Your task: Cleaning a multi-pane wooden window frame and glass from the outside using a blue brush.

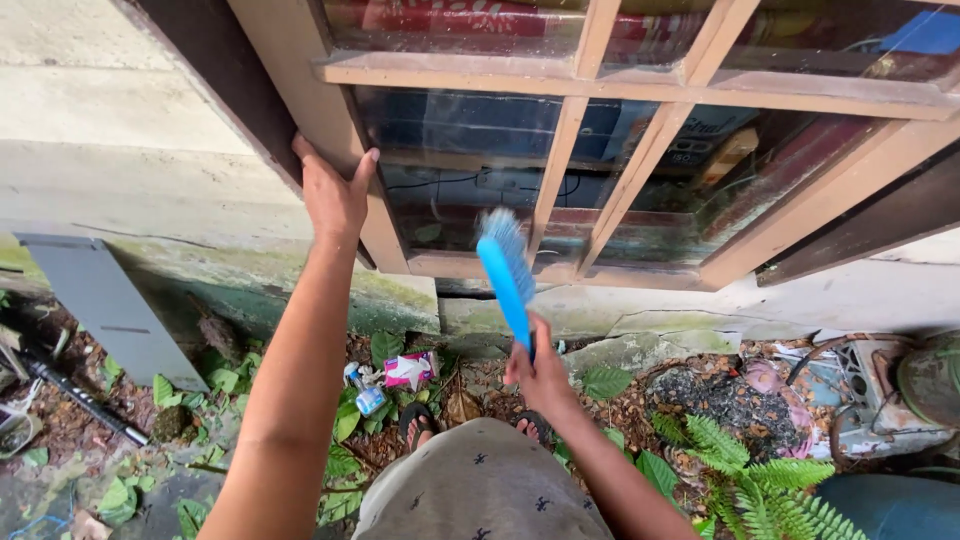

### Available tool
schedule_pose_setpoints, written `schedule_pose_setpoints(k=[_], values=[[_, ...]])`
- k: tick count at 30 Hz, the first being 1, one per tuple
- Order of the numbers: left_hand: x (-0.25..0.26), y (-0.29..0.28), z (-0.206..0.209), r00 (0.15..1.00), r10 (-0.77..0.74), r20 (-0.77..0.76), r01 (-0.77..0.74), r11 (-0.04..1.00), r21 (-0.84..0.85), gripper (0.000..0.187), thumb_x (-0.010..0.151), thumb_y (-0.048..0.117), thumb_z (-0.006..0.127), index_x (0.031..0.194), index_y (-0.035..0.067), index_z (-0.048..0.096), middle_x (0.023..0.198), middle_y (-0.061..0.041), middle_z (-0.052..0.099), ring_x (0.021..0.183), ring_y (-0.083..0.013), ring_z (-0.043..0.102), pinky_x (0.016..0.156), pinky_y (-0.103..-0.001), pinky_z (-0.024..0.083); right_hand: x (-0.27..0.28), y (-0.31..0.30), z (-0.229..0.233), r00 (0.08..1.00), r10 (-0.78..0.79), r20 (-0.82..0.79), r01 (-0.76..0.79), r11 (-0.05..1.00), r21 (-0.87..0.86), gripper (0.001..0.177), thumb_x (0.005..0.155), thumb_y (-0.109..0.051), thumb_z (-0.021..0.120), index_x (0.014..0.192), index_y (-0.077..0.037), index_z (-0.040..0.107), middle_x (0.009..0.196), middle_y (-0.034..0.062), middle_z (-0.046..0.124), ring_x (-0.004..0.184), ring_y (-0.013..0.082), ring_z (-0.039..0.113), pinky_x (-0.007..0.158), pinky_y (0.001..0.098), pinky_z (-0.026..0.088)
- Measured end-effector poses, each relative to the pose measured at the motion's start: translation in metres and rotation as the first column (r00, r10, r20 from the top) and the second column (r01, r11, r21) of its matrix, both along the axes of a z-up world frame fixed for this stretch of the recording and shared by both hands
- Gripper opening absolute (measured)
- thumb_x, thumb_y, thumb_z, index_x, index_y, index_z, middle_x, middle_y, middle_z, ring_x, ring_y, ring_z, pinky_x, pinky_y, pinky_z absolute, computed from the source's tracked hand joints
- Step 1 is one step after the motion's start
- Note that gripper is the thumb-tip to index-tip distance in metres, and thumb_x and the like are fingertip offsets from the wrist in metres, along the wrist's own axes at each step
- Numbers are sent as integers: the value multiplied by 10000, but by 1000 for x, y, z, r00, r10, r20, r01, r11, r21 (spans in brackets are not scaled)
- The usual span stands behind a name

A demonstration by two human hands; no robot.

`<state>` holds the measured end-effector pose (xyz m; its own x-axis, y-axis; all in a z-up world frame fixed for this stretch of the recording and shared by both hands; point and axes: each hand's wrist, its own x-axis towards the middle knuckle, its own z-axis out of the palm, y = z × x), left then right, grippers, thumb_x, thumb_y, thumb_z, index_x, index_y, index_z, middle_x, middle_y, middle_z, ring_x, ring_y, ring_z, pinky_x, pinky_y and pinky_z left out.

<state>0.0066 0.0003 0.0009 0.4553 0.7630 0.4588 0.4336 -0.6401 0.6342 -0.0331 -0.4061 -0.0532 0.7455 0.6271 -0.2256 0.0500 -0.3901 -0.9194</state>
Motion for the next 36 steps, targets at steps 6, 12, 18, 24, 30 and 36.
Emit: schedule_pose_setpoints(k=[6,12,18,24,30,36], values=[[4,0,0,999,-44,-1,44,998,-34,1193,938,748,813,1569,-42,179,1308,-288,628,1276,-403,639,1125,-446,489,10,40,-47,955,-258,-147,270,960,67,555,1072,-193,402,1575,-122,181,837,123,574,494,183,618,402,290,543],[-5,-3,5,1000,-20,-13,19,999,-47,1179,934,726,806,1571,-42,178,1317,-285,621,1289,-392,633,1135,-444,489,-6,50,-153,622,-349,-701,461,887,-32,325,1111,-374,406,1326,-139,473,682,4,468,433,104,422,311,206,309],[1,-1,0,999,-48,16,49,999,-19,1160,957,693,831,1577,-32,172,1276,-293,636,1270,-414,643,1116,-468,499,24,62,-116,576,-172,-799,315,949,24,287,1101,-370,480,1194,-115,574,658,-38,475,411,57,396,300,198,309],[-3,3,0,998,-49,37,51,997,-50,1159,949,686,839,1573,-29,173,1286,-282,626,1275,-405,639,1123,-441,491,8,10,-241,528,73,-846,429,837,340,270,1105,-307,449,1197,-83,569,737,11,540,508,80,417,416,243,358],[2,-3,6,998,-53,-26,51,994,-95,1094,945,683,733,1559,-17,159,1497,-297,492,1325,-446,546,1031,-495,492,12,71,-140,850,-309,-426,231,947,-225,225,1116,-372,415,1206,-165,428,695,62,463,428,168,359,328,316,248],[-3,-12,12,998,-2,-68,-3,997,-77,1173,914,765,758,1571,-20,186,1205,-276,664,1176,-403,693,1039,-464,551,72,48,-25,961,249,119,-165,864,-476,347,1053,-441,501,1234,-170,619,838,113,753,831,320,754,695,459,572]])
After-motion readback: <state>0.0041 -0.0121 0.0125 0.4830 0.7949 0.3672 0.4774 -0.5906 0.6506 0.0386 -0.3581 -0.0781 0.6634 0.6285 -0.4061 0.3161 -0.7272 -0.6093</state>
